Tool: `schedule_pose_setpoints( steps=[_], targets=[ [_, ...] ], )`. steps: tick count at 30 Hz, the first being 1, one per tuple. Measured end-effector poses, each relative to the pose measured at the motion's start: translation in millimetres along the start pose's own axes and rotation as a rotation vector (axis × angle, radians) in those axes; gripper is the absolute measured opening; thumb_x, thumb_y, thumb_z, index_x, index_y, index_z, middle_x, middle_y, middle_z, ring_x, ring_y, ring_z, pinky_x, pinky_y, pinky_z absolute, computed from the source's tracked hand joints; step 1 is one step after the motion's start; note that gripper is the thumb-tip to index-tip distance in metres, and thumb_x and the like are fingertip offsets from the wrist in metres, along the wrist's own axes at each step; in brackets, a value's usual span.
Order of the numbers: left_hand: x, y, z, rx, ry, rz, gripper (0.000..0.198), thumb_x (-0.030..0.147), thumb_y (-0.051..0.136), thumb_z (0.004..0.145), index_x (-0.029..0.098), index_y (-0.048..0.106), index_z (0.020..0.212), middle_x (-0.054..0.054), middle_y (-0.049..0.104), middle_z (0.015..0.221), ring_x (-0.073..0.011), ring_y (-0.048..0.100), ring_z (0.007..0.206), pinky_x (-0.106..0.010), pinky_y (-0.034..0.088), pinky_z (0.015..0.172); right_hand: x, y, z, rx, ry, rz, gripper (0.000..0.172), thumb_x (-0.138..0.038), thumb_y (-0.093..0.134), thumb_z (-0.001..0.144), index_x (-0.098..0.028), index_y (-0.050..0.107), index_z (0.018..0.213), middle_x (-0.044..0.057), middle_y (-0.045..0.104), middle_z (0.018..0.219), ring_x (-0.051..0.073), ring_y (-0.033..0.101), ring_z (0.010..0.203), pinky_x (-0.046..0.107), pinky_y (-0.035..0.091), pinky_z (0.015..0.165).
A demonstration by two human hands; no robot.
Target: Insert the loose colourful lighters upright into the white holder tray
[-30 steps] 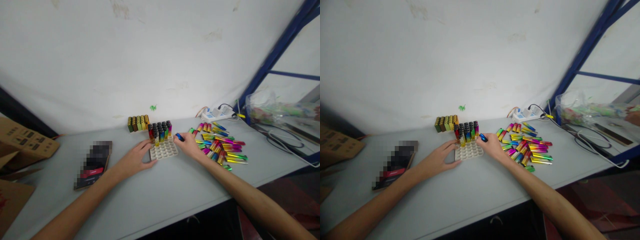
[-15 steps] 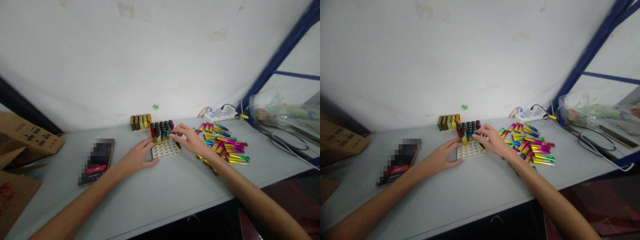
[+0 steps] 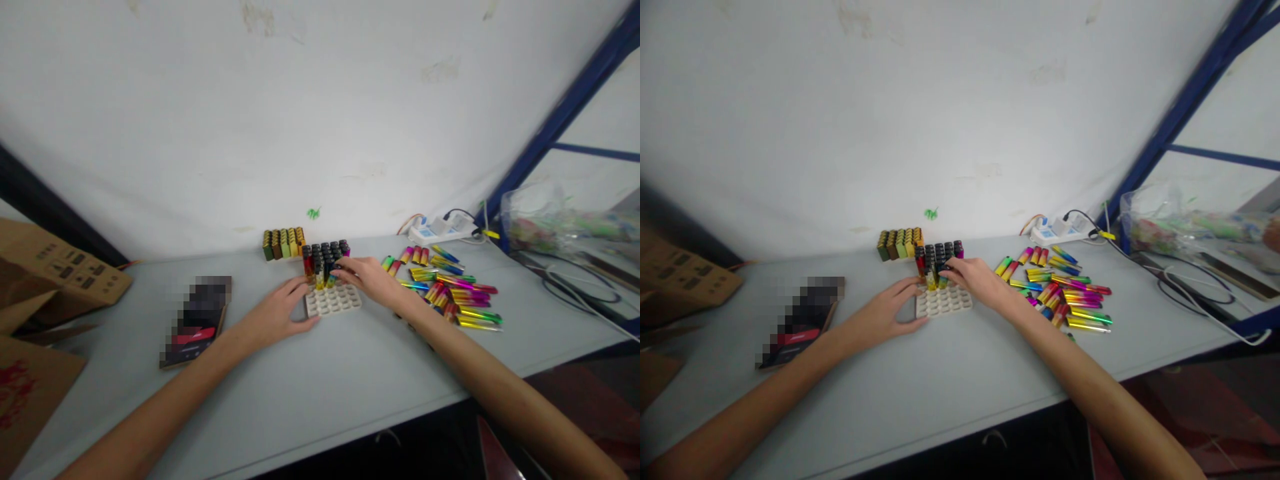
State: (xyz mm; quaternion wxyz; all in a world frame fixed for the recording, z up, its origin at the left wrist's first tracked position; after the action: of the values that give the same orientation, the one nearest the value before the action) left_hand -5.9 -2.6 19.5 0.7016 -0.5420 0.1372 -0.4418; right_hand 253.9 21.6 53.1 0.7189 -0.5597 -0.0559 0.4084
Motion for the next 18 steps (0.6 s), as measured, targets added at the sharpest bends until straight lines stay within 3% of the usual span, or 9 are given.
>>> schedule_pose_setpoints(
  steps=[5, 11, 14, 16, 18],
  targets=[
    [-3.2, 1.2, -0.8, -0.001, 0.0, 0.003, 0.043, 0.045, 0.072, 0.093, 0.018, 0.061, 0.125, -0.014, 0.064, 0.139, -0.0298, 0.064, 0.13, -0.046, 0.052, 0.116, -7.2, -9.6, 13.1, -0.158, -0.042, -0.018, 0.026, -0.034, 0.057, 0.108, -0.015, 0.07, 0.094, 0.003, 0.068, 0.075, 0.013, 0.056, 0.063, 0.024, 0.035, 0.063],
    [-4.7, 0.0, -1.9, -0.029, -0.022, -0.002, 0.045, 0.052, 0.068, 0.096, 0.021, 0.062, 0.128, -0.013, 0.063, 0.142, -0.0295, 0.062, 0.133, -0.047, 0.051, 0.117, -22.2, -17.9, 13.2, -0.173, 0.178, -0.218, 0.041, -0.053, 0.066, 0.1, -0.015, 0.076, 0.09, 0.008, 0.072, 0.071, 0.018, 0.063, 0.063, 0.027, 0.034, 0.06],
    [-5.5, 0.8, -2.1, -0.031, -0.034, 0.005, 0.047, 0.053, 0.067, 0.096, 0.02, 0.062, 0.128, -0.014, 0.062, 0.143, -0.0297, 0.062, 0.133, -0.047, 0.05, 0.118, -0.6, -34.9, -4.5, -0.138, 0.288, -0.143, 0.048, -0.058, 0.055, 0.104, -0.017, 0.077, 0.092, 0.006, 0.073, 0.067, 0.019, 0.067, 0.064, 0.026, 0.042, 0.066],
    [-5.8, 1.4, -2.1, -0.026, -0.029, 0.01, 0.045, 0.053, 0.067, 0.096, 0.02, 0.062, 0.125, -0.014, 0.062, 0.143, -0.0293, 0.062, 0.134, -0.045, 0.05, 0.119, 24.7, -50.1, -18.2, -0.058, 0.427, -0.267, 0.047, -0.05, 0.049, 0.108, -0.015, 0.077, 0.093, 0.01, 0.076, 0.073, 0.021, 0.071, 0.073, 0.028, 0.045, 0.073],
    [-5.8, 1.6, -2.0, -0.02, -0.023, 0.012, 0.043, 0.053, 0.067, 0.096, 0.02, 0.063, 0.124, -0.014, 0.062, 0.143, -0.0289, 0.062, 0.134, -0.044, 0.05, 0.119, 49.4, -60.2, -30.1, -0.09, 0.606, -0.42, 0.041, -0.042, 0.052, 0.108, -0.012, 0.077, 0.097, 0.016, 0.079, 0.087, 0.026, 0.074, 0.086, 0.031, 0.047, 0.078]
  ],
)
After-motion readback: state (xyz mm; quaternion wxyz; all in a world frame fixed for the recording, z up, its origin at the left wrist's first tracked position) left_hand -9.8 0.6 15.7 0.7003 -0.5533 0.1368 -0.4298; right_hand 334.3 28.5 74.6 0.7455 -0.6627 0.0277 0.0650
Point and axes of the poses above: each hand's wrist, its own z-axis towards the middle knuckle, its own y-axis out of the palm, x = y × z, the point moved 1 cm from there along z, towards the middle knuckle
